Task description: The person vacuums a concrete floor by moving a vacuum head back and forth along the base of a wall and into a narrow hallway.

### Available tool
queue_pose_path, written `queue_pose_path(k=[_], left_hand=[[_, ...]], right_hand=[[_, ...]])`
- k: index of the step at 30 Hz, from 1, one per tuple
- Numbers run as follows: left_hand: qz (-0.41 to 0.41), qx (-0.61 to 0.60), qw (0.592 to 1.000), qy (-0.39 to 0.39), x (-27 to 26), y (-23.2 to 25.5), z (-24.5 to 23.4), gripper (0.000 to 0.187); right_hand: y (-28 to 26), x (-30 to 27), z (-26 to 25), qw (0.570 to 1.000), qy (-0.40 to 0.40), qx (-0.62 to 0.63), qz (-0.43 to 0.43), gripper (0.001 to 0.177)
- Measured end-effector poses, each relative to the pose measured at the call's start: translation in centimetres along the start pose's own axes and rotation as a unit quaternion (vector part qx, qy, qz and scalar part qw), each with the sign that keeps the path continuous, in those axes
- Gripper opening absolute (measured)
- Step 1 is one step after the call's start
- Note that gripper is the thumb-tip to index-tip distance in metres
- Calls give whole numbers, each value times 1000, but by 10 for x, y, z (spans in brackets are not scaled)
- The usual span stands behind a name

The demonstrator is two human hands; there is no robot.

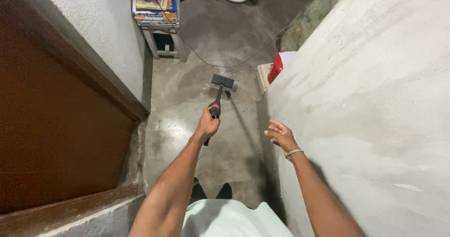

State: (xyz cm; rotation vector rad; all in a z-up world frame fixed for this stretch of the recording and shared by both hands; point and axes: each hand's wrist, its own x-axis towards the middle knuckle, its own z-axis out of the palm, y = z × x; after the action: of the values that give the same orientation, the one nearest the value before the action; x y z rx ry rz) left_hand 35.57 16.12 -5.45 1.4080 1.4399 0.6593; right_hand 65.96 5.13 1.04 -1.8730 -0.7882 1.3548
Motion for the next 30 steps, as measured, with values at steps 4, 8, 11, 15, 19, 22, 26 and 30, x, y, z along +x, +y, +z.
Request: queue_pose_path(k=[4,8,11,15,19,22,26,30], left_hand=[[-21,32,999,-8,-26,2,-15,68],[-32,15,999,-8,-81,-8,-36,64],[-46,-5,999,-4,-124,-17,-45,67],[-43,-27,998,26,-145,-24,-44,71],[-98,-27,995,15,-118,-19,-37,71],[-72,0,997,8,-74,-19,-29,72],[-45,-4,999,21,-19,-17,-22,68],[-62,-3,998,11,-11,-16,-29,68]], right_hand=[[5,4,-6,1000,-7,-2,-13,78],[9,14,-6,1000,-18,-2,-18,79],[8,21,0,1000,-18,3,-22,81],[2,22,5,1000,-8,6,-19,80],[-3,14,6,1000,-2,-20,-17,77],[-5,10,3,1000,10,-21,-10,78],[0,4,-4,1000,17,-23,-10,79],[6,5,-10,996,25,-81,-33,79]])
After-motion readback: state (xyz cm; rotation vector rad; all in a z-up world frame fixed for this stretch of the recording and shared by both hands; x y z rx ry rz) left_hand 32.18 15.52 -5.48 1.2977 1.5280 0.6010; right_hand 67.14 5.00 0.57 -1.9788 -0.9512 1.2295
